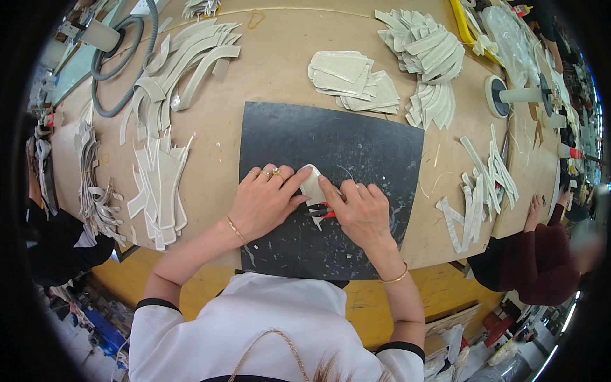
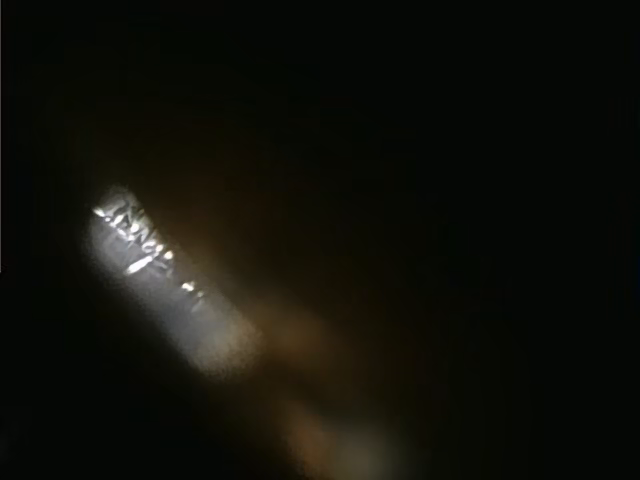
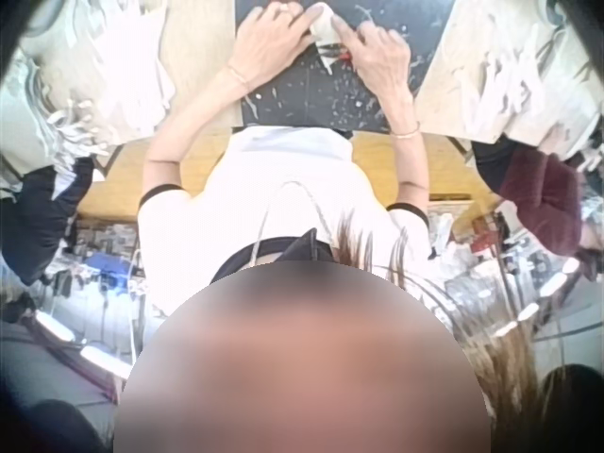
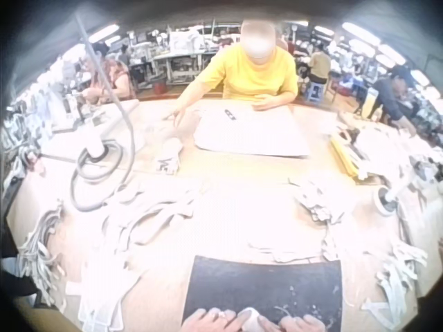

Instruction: The person uses a red utility knife to trim and cut white fabric strips on a black cutting mat. They repeatedly pick up strips, align them, cut along the edges, and place the trimmed pieces into a growing pile on the table.

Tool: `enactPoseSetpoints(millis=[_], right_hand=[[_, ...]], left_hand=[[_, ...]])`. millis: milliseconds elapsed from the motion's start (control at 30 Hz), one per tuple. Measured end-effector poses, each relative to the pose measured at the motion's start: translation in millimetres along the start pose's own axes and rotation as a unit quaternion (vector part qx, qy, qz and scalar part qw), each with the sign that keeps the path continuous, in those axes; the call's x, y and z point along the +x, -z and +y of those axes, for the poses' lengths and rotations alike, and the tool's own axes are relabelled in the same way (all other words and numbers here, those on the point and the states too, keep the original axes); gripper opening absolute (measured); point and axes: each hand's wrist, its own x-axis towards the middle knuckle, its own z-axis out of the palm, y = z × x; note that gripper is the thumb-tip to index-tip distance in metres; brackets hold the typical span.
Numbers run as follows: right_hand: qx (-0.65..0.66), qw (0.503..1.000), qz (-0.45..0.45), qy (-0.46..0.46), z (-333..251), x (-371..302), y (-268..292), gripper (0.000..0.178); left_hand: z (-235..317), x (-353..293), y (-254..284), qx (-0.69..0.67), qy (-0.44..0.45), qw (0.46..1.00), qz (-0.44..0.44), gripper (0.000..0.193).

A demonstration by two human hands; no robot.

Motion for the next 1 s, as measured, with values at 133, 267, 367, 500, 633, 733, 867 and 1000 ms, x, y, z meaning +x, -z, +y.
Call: enactPoseSetpoints(millis=[133,267,367,500,633,733,867,1000], right_hand=[[-0.002,1.0,-0.007,0.01,-1.0,1.2,2.7,0.039],[-0.054,0.995,-0.08,0.027,-9.2,6.3,10.5,0.041],[-0.062,0.99,-0.126,0.015,-17.6,11.3,17.9,0.044],[-0.006,0.982,-0.18,-0.062,-20.7,5.2,31.5,0.048],[0.107,0.955,-0.14,-0.24,-21.1,-11.9,42.8,0.041],[0.223,0.911,-0.081,-0.337,-22.3,-15.6,43.6,0.025],[0.211,0.89,-0.091,-0.394,-27.9,-7.5,40.4,0.016],[0.207,0.882,-0.116,-0.408,-32.5,1.2,37.2,0.019]], left_hand=[[0.2,-0.1,-0.7,0.002,-0.002,1.0,-0.004,0.052],[1.0,0.3,1.8,0.04,-0.018,0.999,-0.028,0.048],[1.8,1.3,5.4,0.034,-0.007,0.999,-0.028,0.051],[6.0,-2.9,6.8,0.021,0.008,0.999,-0.032,0.054],[21.5,-19.3,1.0,0.037,0.023,0.999,0.004,0.058],[31.2,-31.9,-4.4,0.071,0.015,0.997,0.002,0.063],[32.1,-32.6,-11.9,0.032,-0.013,0.999,-0.017,0.067],[29.9,-28.5,-13.2,0.002,0.002,0.999,-0.051,0.067]])
